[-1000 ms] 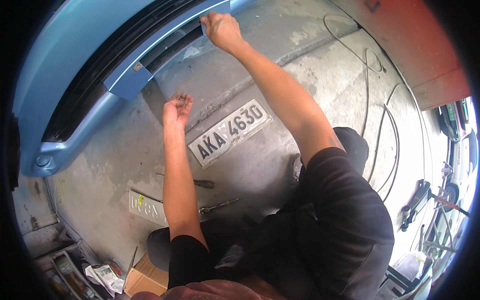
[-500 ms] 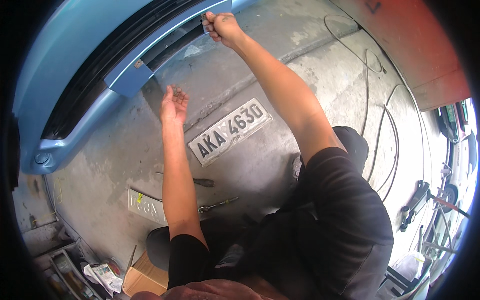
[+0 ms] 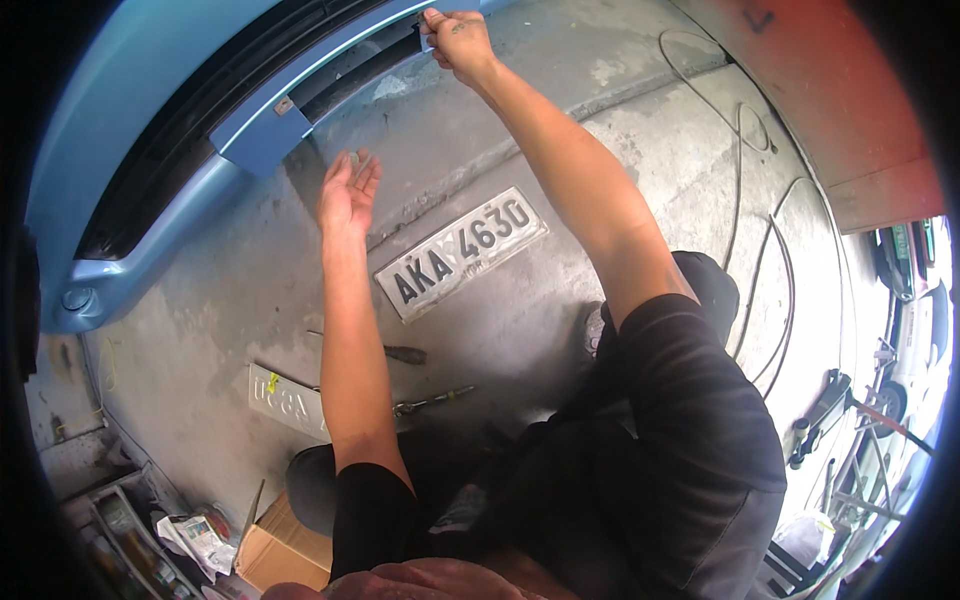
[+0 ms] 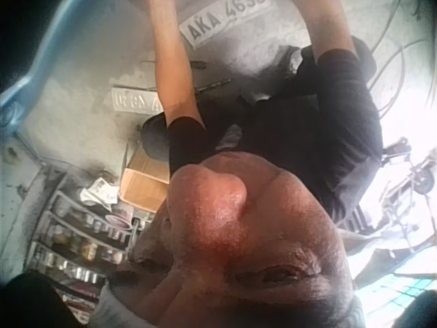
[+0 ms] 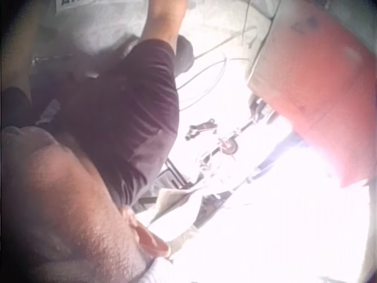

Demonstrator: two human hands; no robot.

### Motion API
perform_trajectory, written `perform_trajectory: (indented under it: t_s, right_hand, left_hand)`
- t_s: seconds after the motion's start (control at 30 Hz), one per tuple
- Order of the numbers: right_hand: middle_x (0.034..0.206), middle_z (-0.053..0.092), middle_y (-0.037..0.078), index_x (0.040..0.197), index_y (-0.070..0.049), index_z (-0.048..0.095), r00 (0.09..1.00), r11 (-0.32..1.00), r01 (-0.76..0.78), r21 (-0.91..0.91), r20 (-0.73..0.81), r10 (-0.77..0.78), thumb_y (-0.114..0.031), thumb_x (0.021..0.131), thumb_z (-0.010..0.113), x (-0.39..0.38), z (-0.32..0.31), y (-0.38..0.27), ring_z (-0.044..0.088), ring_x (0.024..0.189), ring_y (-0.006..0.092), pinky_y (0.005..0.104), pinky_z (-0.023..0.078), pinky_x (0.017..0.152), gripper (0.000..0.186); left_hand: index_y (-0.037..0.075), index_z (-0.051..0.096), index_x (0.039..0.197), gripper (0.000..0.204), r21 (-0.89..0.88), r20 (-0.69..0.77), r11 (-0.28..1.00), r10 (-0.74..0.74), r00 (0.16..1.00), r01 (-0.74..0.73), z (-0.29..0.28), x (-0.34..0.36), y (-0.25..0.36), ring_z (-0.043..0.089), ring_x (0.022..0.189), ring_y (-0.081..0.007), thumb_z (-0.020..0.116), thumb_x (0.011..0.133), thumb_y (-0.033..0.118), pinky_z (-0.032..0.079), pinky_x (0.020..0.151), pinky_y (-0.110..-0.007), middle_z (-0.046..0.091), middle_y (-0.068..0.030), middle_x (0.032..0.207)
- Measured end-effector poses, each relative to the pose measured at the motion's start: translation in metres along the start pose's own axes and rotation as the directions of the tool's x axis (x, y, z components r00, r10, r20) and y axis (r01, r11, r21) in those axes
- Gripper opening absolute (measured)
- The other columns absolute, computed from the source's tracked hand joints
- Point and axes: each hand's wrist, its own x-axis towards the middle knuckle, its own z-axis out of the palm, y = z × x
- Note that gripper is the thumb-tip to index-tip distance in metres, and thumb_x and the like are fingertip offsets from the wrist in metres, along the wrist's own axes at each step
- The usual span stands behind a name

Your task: The person attaches a license plate to a blue car. They position the license plate against the front bumper and use a screwdriver to secure it with a screw.

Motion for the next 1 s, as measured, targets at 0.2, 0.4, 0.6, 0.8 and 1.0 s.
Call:
perform_trajectory:
  t_s: [0.2,0.4,0.6,0.8,1.0]
  right_hand:
    - [0.057,0.061,0.011,0.079,0.0,0.069,0.805,0.498,0.466,-0.732,0.117,-0.582,-0.036,0.104,0.062,-0.02,-0.004,-0.015,0.061,0.05,0.0192,0.036,0.047,0.047,0.044]
    - [0.086,0.075,0.024,0.091,0.001,0.076,0.865,0.607,0.34,-0.718,-0.015,-0.502,-0.042,0.101,0.064,-0.001,0.002,0.003,0.076,0.085,0.0361,0.0508,0.054,0.074,0.045]
    - [0.065,0.066,0.014,0.08,0.001,0.067,0.952,0.955,0.189,-0.226,-0.195,-0.235,-0.032,0.103,0.06,0.001,0.012,0.014,0.066,0.059,0.0285,0.0437,0.049,0.055,0.041]
    - [0.066,0.069,0.017,0.089,0.0,0.073,0.999,0.999,0.036,0.0,0.02,-0.036,-0.032,0.1,0.067,-0.045,0.014,-0.022,0.067,0.055,0.0293,0.0417,0.055,0.058,0.034]
    - [0.086,0.073,0.016,0.1,-0.001,0.071,0.814,0.81,0.556,-0.19,0.323,-0.483,-0.016,0.09,0.071,-0.144,0.079,-0.032,0.071,0.075,0.0341,0.0437,0.056,0.069,0.019]
  left_hand:
    - [0.003,0.056,0.123,0.024,0.004,0.061,0.999,0.042,0.997,-0.042,-0.006,-0.002,0.012,0.068,0.112,-0.0367,0.062,0.103,0.015,0.059,0.095,-0.045,0.065,-0.0205,0.127]
    - [0.005,0.058,0.113,0.017,-0.01,0.048,1.0,0.01,0.999,-0.009,-0.01,-0.001,0.009,0.068,0.111,-0.0345,0.065,0.102,0.016,0.059,0.095,-0.044,0.067,-0.018,0.121]
    - [0.005,0.059,0.119,0.02,0.013,0.046,1.0,0.027,0.999,-0.027,-0.009,-0.002,0.007,0.067,0.114,-0.0344,0.064,0.102,0.014,0.057,0.097,-0.046,0.067,-0.0169,0.121]
    - [-0.002,0.056,0.126,0.028,-0.034,0.114,0.987,0.162,0.98,-0.159,0.003,-0.01,0.023,0.067,0.116,-0.0399,0.063,0.101,0.01,0.058,0.094,-0.048,0.063,-0.0235,0.13]
    - [-0.002,0.057,0.125,0.025,-0.144,0.186,0.963,0.253,0.949,-0.229,0.018,-0.008,0.039,0.063,0.122,-0.0378,0.062,0.102,0.008,0.053,0.1,-0.05,0.064,-0.0218,0.13]
